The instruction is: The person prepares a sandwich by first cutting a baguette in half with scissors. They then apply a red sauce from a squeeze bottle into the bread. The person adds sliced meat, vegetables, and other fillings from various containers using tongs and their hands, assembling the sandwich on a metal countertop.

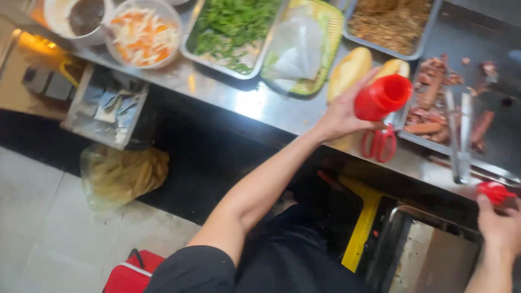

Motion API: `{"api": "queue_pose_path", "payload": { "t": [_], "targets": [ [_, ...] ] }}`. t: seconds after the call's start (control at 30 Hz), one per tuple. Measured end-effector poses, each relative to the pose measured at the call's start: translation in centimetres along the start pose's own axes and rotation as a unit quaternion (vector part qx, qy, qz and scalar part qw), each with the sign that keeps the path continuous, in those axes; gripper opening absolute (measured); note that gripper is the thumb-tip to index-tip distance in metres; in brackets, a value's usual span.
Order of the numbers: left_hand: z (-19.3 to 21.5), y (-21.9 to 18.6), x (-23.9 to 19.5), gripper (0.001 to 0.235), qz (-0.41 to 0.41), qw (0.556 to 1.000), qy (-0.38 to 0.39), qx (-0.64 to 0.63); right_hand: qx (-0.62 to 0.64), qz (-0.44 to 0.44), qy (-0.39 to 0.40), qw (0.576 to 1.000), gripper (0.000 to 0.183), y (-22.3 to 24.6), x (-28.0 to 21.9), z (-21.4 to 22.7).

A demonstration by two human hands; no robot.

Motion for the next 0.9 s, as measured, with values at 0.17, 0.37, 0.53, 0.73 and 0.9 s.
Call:
{"api": "queue_pose_path", "payload": {
  "t": [0.17, 0.37, 0.53, 0.73, 0.9],
  "targets": [
    [4.7, -7.0, -6.9, 0.113, 0.010, 0.993, -0.024, 0.119, 0.267, 0.082, 0.041, 0.959, 0.012, 21.7, -10.1, 7.9],
    [23.8, -12.4, -23.5, 0.060, 0.071, 0.952, -0.290, 0.073, 0.287, 0.240, 0.291, 0.880, 0.020, 55.2, -28.4, 5.3],
    [33.4, -6.8, -35.2, 0.041, 0.140, 0.913, -0.378, 0.060, 0.310, 0.282, 0.384, 0.823, 0.022, 67.0, -33.9, -7.5],
    [33.2, 13.1, -49.6, 0.045, 0.361, 0.822, -0.438, 0.040, 0.224, 0.262, 0.384, 0.856, 0.030, 74.5, -31.4, -22.4],
    [18.5, 44.7, -74.3, 0.064, 0.722, 0.641, -0.238, -0.105, 0.333, 0.220, 0.317, 0.861, 0.020, 77.7, -26.5, -32.6]
  ]
}}
Point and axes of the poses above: each hand's wrist, its own x-axis towards the middle knuckle, its own z-axis out of the back of the hand, y = z × x, the point moved 10 cm from there along x, towards the middle knuckle, and after that the axes turned 7 degrees about -x, right-handed, at the moved point
